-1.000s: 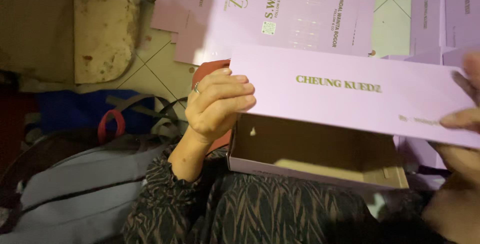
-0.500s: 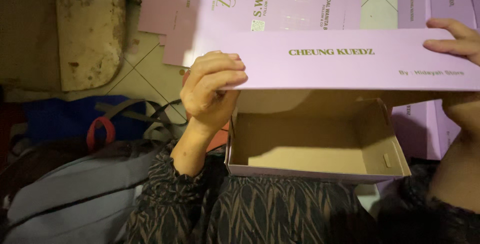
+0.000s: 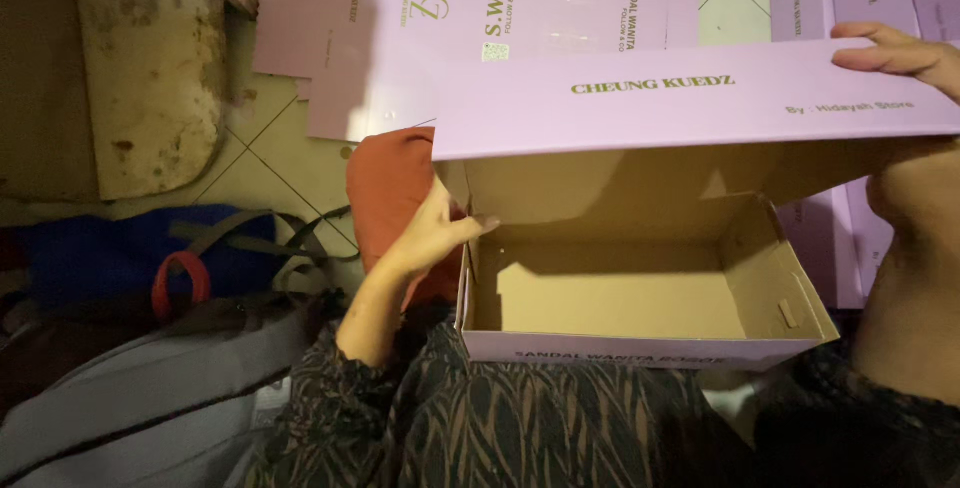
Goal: The person assembles a flat purple cardboard shoebox by folding its flaps and tucking tabs into slots to form the base, then attaches the matching lid. The process is repeated for a second box. The workspace contains stacks of flat boxes and finished boxes.
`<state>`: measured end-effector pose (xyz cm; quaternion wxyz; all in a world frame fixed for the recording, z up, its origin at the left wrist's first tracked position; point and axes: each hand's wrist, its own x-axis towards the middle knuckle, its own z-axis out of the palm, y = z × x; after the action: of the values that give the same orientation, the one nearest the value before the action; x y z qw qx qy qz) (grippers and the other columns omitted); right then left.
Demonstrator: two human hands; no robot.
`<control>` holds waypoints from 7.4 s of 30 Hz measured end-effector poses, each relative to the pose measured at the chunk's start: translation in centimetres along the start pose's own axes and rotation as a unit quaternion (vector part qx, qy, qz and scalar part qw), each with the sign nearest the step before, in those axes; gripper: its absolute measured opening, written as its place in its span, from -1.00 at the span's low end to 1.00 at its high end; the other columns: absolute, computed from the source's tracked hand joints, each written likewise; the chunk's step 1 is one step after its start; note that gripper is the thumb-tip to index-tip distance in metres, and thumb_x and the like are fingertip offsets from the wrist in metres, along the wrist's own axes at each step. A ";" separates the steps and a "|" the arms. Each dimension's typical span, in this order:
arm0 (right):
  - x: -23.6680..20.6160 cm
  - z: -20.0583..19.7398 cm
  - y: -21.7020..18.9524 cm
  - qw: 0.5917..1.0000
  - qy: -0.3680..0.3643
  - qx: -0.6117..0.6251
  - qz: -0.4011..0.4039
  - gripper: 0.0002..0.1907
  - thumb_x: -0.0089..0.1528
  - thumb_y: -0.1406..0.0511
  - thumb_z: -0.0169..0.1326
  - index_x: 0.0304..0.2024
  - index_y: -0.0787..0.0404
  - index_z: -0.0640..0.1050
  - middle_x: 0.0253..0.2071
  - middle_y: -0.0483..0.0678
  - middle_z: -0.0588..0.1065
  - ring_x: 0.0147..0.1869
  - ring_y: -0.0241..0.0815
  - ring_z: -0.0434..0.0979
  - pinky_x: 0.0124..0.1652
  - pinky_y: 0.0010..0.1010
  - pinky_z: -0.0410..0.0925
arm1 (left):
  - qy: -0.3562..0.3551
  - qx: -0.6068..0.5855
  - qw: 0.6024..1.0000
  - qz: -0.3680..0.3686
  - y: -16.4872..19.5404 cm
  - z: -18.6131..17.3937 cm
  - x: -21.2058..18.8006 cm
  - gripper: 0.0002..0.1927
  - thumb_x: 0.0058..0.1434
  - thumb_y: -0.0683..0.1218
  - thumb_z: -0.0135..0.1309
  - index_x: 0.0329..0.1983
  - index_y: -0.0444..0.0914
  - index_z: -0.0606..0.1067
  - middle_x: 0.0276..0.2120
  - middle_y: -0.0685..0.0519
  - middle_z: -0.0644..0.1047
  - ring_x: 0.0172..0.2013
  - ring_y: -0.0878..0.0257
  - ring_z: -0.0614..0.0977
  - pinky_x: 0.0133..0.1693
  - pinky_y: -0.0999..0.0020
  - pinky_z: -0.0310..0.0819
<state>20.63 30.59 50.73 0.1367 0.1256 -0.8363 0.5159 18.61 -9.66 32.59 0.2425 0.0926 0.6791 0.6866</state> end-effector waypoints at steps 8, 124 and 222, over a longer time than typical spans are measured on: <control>-3.5 -2.4 2.6 0.962 -0.017 0.234 0.141 -0.26 0.06 0.51 0.09 0.31 0.26 0.27 0.23 0.02 0.36 0.36 -0.10 0.37 0.31 -0.31 0.30 | 0.083 -0.089 0.992 0.025 -2.4 2.4 0.7 -0.40 0.41 0.20 -0.03 0.25 -0.37 0.41 0.12 0.05 0.51 0.15 0.26 0.46 0.17 0.29 0.32; -17.9 0.0 3.5 0.981 -0.128 0.123 0.077 -0.69 0.35 0.18 0.12 0.09 0.06 0.40 0.32 0.18 0.40 0.63 0.25 0.10 0.58 0.14 -0.11 | -0.018 0.153 0.955 0.253 8.4 1.5 -8.2 -0.46 0.32 0.01 -0.09 0.36 -0.17 0.42 0.46 -0.07 0.30 0.53 -0.11 0.12 0.49 -0.16 -0.09; 10.4 3.5 35.7 0.709 0.330 0.319 0.535 0.09 -0.08 -0.26 0.15 0.41 0.01 0.24 0.42 0.13 0.22 0.48 0.29 0.19 0.23 0.49 0.03 | 0.049 0.474 0.849 0.228 -6.7 0.4 25.5 -0.03 0.20 0.34 0.27 0.58 0.16 0.07 0.62 -0.03 -0.14 0.60 -0.10 -0.11 0.52 -0.26 -0.19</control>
<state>-1.96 42.32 23.41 0.0570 -0.4854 -0.4504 0.7472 -1.86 2.11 20.96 -0.0277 0.3143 0.8930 0.3209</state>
